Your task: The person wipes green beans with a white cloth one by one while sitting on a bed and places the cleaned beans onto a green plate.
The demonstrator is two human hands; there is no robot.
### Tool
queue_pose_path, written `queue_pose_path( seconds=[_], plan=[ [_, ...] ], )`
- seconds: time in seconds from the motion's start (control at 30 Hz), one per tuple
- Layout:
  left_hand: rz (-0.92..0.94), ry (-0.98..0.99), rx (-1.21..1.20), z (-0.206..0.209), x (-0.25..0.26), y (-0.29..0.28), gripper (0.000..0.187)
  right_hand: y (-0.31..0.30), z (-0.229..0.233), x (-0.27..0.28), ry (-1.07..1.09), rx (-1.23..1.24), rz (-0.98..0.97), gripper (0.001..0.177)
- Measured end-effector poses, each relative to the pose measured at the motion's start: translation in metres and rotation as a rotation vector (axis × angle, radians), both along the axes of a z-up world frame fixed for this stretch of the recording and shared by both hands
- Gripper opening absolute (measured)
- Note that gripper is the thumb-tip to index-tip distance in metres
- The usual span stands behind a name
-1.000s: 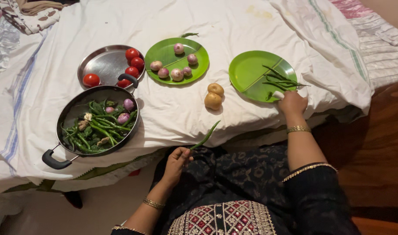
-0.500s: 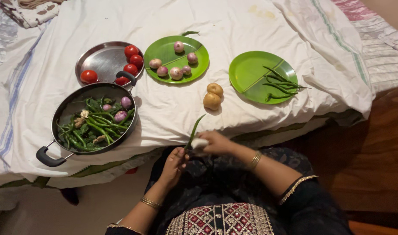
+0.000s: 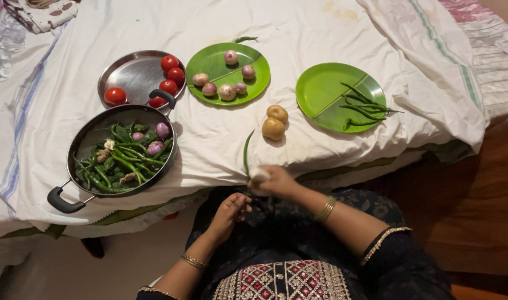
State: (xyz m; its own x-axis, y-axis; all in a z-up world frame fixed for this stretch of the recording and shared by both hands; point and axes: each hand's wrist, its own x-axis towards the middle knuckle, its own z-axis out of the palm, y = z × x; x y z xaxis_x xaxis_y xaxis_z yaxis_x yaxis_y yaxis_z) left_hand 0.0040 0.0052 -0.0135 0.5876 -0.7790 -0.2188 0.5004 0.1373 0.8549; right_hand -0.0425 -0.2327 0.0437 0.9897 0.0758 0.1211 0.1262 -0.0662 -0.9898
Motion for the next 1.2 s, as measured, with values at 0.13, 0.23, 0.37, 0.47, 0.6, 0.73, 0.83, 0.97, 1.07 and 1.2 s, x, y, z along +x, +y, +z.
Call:
queue_pose_path(
  seconds=[0.13,0.23,0.37,0.47,0.6,0.73,0.83,0.97,1.07,1.2],
  plan=[
    [0.002,-0.078,-0.016,-0.002,0.0,0.001,0.024,-0.077,0.015,0.027,0.197,0.038,-0.461,0.028],
    [0.012,-0.069,-0.039,-0.001,0.001,-0.001,0.023,-0.137,0.051,0.02,0.06,-0.476,-0.719,0.027],
    [0.028,-0.063,-0.032,0.001,0.0,-0.001,0.022,-0.169,0.068,0.013,0.307,-0.896,-1.013,0.04],
    [0.037,-0.037,-0.043,0.004,-0.001,0.001,0.021,-0.182,0.055,0.014,0.316,-0.959,-1.096,0.044],
    [0.075,-0.032,-0.021,0.011,0.002,0.003,0.021,-0.193,0.043,0.017,0.375,-1.015,-1.134,0.044],
    [0.08,-0.03,-0.005,0.014,0.003,0.004,0.021,-0.194,0.043,0.016,0.435,-1.008,-1.122,0.042],
    [0.072,-0.025,-0.011,0.013,0.003,0.003,0.022,-0.192,0.043,0.017,0.451,-1.034,-1.134,0.042],
    [0.076,-0.04,-0.021,0.01,0.003,0.002,0.022,-0.194,0.041,0.019,0.45,-1.028,-1.145,0.041],
    [0.076,-0.023,-0.013,0.01,0.003,0.002,0.022,-0.197,0.038,0.022,0.499,-1.028,-1.14,0.04],
    [0.089,-0.041,-0.023,0.006,0.005,0.002,0.022,-0.198,0.037,0.021,0.462,-1.036,-1.167,0.039]
  ],
)
